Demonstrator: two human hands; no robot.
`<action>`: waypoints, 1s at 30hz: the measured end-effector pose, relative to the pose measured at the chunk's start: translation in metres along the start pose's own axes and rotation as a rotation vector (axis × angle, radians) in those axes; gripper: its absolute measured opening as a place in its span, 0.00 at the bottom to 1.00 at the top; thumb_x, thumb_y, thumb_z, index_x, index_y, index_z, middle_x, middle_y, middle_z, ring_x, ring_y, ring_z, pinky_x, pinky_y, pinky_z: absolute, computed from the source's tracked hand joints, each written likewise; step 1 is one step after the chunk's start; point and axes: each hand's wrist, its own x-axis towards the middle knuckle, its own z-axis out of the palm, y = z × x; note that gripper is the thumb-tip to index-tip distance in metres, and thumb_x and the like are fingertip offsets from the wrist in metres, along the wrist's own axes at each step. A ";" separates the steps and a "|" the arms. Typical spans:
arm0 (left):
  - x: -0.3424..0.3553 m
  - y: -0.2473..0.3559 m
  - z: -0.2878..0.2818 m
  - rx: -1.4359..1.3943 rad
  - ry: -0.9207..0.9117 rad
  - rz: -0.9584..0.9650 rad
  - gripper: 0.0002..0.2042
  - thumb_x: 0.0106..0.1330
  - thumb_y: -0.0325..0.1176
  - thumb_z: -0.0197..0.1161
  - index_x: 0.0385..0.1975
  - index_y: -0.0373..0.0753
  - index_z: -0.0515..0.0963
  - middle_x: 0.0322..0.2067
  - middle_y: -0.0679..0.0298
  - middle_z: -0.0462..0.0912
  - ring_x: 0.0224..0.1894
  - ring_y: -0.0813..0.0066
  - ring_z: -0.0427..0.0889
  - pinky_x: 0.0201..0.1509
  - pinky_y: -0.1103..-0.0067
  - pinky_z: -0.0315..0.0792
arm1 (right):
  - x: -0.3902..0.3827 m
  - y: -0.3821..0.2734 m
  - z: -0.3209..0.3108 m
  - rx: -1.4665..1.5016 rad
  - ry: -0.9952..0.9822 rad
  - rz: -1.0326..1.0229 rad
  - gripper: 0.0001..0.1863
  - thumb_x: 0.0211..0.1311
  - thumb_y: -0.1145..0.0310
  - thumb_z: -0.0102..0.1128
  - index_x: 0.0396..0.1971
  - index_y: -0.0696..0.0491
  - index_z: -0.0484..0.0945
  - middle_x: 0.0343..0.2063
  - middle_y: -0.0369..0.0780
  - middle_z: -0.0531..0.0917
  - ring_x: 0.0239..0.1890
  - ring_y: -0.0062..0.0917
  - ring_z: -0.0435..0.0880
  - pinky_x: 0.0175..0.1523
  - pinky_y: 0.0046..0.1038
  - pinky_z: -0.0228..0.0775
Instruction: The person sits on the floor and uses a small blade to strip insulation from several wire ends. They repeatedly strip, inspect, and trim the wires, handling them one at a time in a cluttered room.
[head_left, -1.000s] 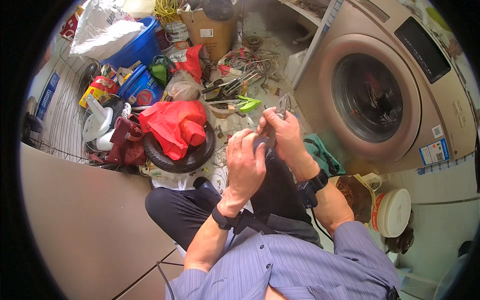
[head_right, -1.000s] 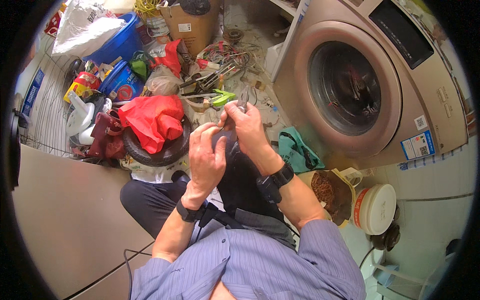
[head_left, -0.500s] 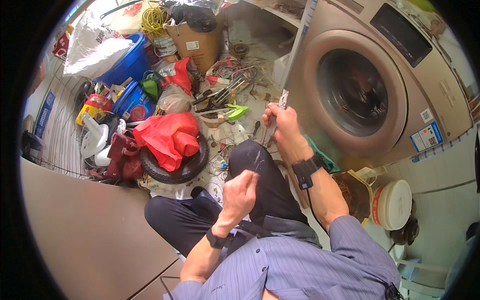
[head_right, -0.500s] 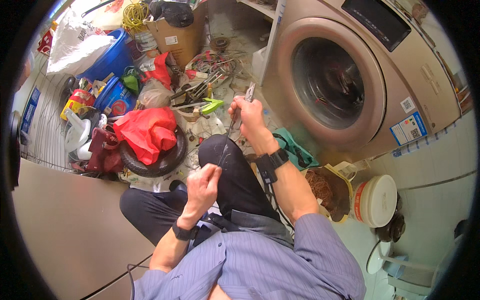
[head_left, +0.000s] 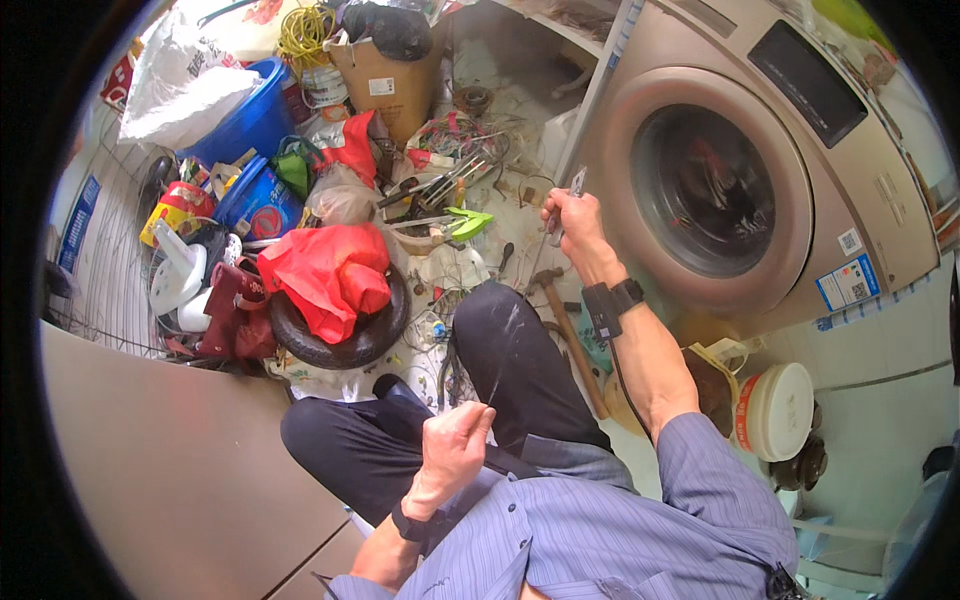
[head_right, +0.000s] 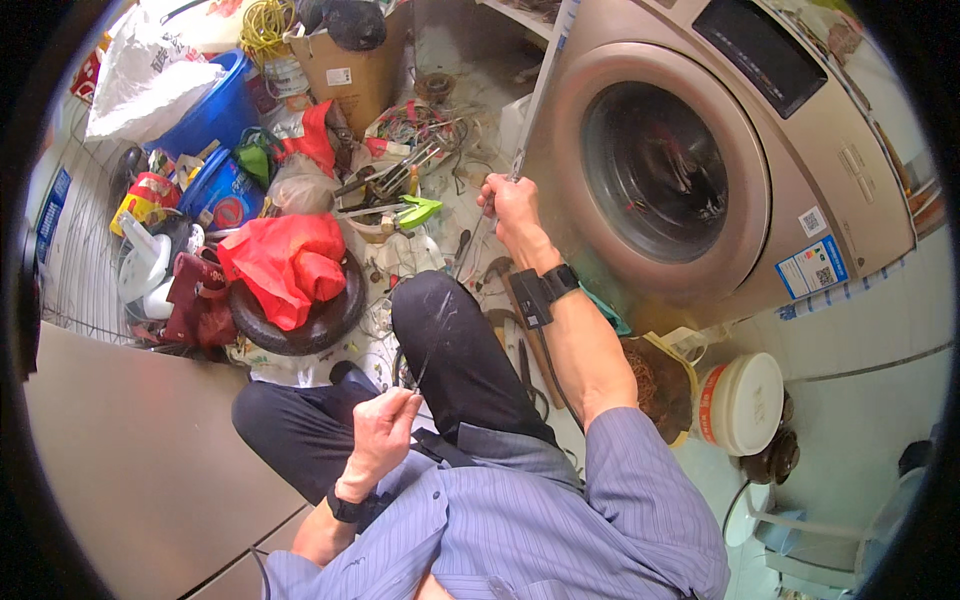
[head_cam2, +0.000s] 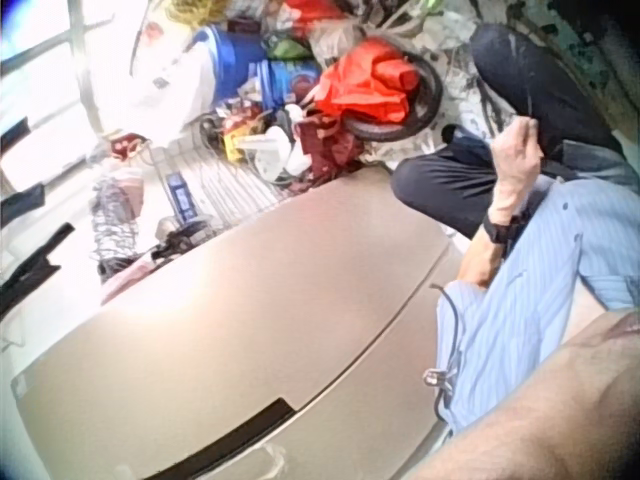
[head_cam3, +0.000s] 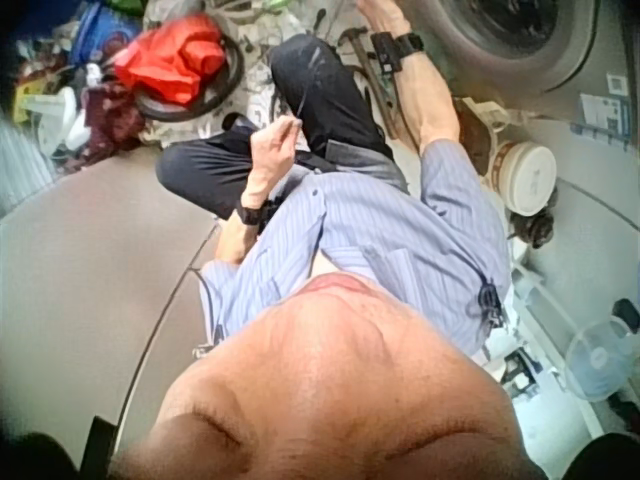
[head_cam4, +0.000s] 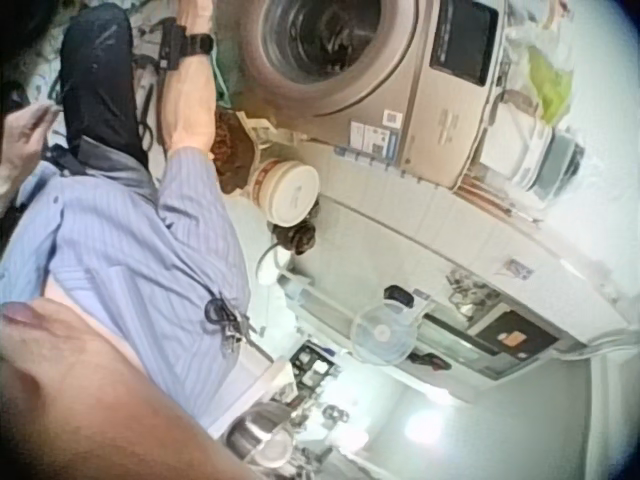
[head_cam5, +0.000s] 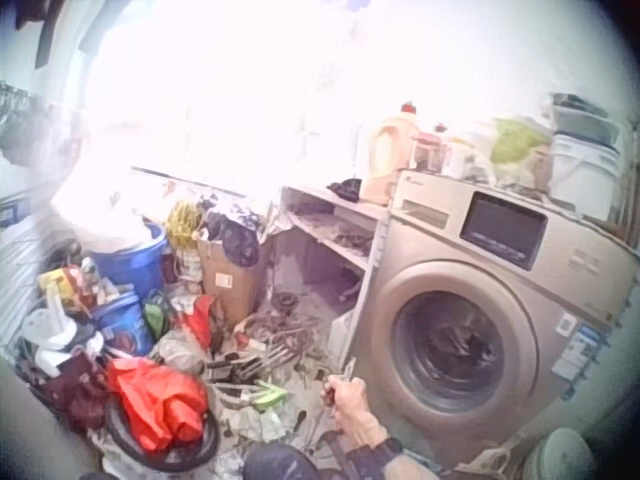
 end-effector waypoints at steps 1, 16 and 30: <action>-0.001 -0.001 -0.002 -0.032 -0.002 -0.030 0.06 0.68 0.26 0.65 0.28 0.35 0.78 0.19 0.54 0.76 0.21 0.55 0.78 0.25 0.70 0.69 | 0.001 0.003 0.000 -0.020 -0.022 -0.007 0.07 0.65 0.72 0.60 0.27 0.57 0.79 0.20 0.38 0.81 0.20 0.24 0.80 0.23 0.28 0.67; -0.014 -0.012 -0.026 -0.180 -0.102 -0.083 0.06 0.68 0.26 0.63 0.30 0.31 0.81 0.21 0.57 0.79 0.22 0.73 0.79 0.27 0.77 0.70 | 0.061 -0.016 -0.013 -0.050 0.140 -0.066 0.09 0.61 0.76 0.61 0.21 0.59 0.77 0.19 0.39 0.79 0.18 0.26 0.79 0.21 0.29 0.64; -0.022 -0.026 -0.018 -0.289 -0.065 -0.308 0.07 0.69 0.27 0.63 0.32 0.29 0.81 0.21 0.62 0.79 0.25 0.82 0.75 0.30 0.79 0.70 | 0.099 -0.033 -0.038 0.065 0.123 0.094 0.08 0.67 0.73 0.59 0.26 0.54 0.75 0.19 0.35 0.77 0.19 0.24 0.76 0.23 0.27 0.65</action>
